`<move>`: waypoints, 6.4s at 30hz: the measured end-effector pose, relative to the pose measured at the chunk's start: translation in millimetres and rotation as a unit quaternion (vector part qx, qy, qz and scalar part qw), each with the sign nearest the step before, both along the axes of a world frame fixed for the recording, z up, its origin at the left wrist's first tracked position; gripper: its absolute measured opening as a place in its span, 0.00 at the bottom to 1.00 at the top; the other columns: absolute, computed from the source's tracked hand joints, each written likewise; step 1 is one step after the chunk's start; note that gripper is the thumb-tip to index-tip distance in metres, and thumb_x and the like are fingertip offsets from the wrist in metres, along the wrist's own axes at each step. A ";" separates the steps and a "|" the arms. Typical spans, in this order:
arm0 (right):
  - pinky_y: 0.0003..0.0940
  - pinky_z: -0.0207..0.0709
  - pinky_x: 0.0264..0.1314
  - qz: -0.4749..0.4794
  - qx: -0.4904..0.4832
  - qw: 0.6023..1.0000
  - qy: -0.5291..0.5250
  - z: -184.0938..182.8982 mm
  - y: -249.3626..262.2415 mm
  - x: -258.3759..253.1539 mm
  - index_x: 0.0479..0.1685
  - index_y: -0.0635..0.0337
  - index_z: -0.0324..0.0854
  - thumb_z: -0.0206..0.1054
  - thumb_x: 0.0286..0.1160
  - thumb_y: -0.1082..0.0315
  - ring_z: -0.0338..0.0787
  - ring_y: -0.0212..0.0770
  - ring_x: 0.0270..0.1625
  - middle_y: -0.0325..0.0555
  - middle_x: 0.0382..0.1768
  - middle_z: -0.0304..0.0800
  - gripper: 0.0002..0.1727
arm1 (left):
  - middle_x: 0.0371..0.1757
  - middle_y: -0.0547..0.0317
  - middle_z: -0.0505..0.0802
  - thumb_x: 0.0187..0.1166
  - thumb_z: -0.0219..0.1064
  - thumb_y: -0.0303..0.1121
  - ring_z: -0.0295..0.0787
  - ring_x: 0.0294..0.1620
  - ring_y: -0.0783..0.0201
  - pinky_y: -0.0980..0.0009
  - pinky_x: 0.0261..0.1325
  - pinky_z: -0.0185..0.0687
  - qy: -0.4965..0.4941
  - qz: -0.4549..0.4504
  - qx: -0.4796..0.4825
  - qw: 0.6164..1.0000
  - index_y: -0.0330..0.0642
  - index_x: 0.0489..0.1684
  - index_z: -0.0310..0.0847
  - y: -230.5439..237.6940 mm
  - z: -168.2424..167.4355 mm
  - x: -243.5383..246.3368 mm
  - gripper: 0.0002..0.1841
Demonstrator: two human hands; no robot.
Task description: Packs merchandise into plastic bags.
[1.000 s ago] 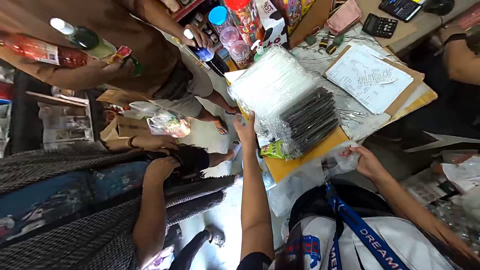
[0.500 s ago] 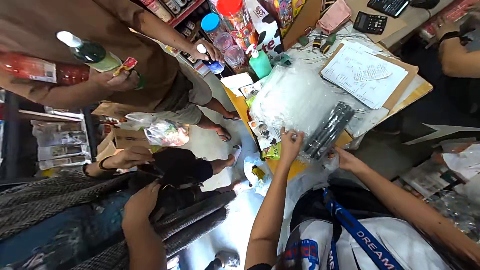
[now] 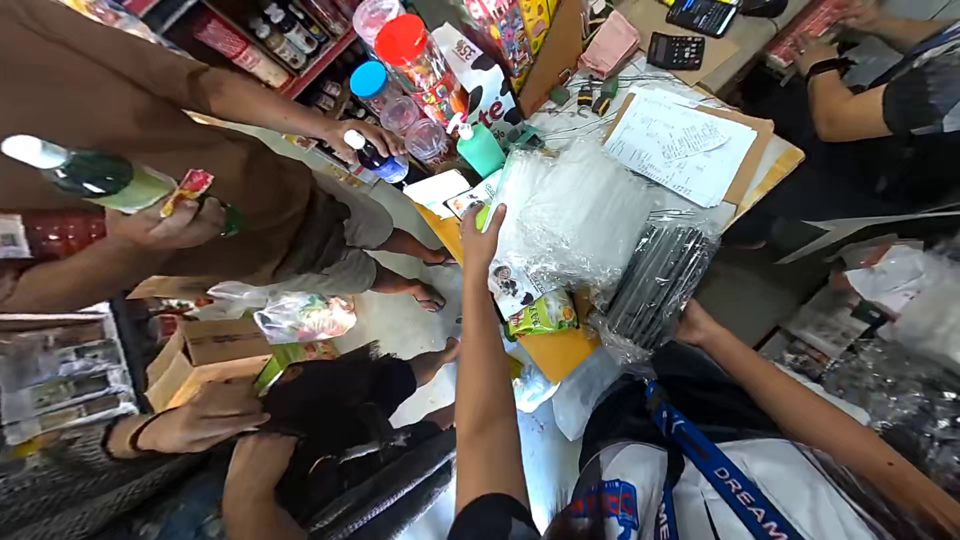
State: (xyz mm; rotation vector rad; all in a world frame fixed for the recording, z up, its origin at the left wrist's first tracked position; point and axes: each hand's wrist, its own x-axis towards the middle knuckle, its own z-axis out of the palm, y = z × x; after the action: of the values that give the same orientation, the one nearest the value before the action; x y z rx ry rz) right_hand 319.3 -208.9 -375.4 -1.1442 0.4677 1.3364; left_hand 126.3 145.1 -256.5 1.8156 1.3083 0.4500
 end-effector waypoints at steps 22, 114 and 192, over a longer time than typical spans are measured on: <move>0.43 0.83 0.63 0.203 0.045 0.974 -0.087 58.0 -36.4 67.9 0.87 0.58 0.55 0.30 0.89 0.33 0.87 0.44 0.62 0.53 0.68 0.81 0.43 | 0.90 0.24 0.56 0.76 0.73 0.55 0.49 0.91 0.28 0.36 0.88 0.50 0.150 -0.038 -0.059 0.986 0.26 0.75 0.74 -36.7 15.8 33.2 0.40; 0.37 0.83 0.70 0.068 0.183 0.965 -0.176 44.6 -33.2 107.3 0.91 0.55 0.43 0.60 0.83 0.67 0.85 0.37 0.67 0.49 0.72 0.78 0.39 | 0.84 0.40 0.72 0.79 0.68 0.33 0.81 0.75 0.56 0.59 0.73 0.83 -0.192 -0.078 -0.217 0.954 0.40 0.95 0.41 -147.6 -35.9 110.7 0.45; 0.35 0.73 0.77 -0.127 -0.190 0.942 -0.246 -64.3 -12.0 421.2 0.72 0.74 0.73 0.56 0.88 0.72 0.81 0.45 0.73 0.63 0.71 0.80 0.19 | 0.65 0.30 0.88 0.89 0.54 0.30 0.81 0.73 0.33 0.44 0.79 0.70 0.345 -0.287 0.098 0.888 0.34 0.68 0.85 -123.0 -144.4 628.0 0.18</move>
State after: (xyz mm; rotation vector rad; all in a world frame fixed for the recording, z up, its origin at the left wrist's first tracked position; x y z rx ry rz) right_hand 740.5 -220.9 -439.7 -1.6199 0.4930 0.7105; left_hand 754.3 22.1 -400.9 2.5409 1.0836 -0.4519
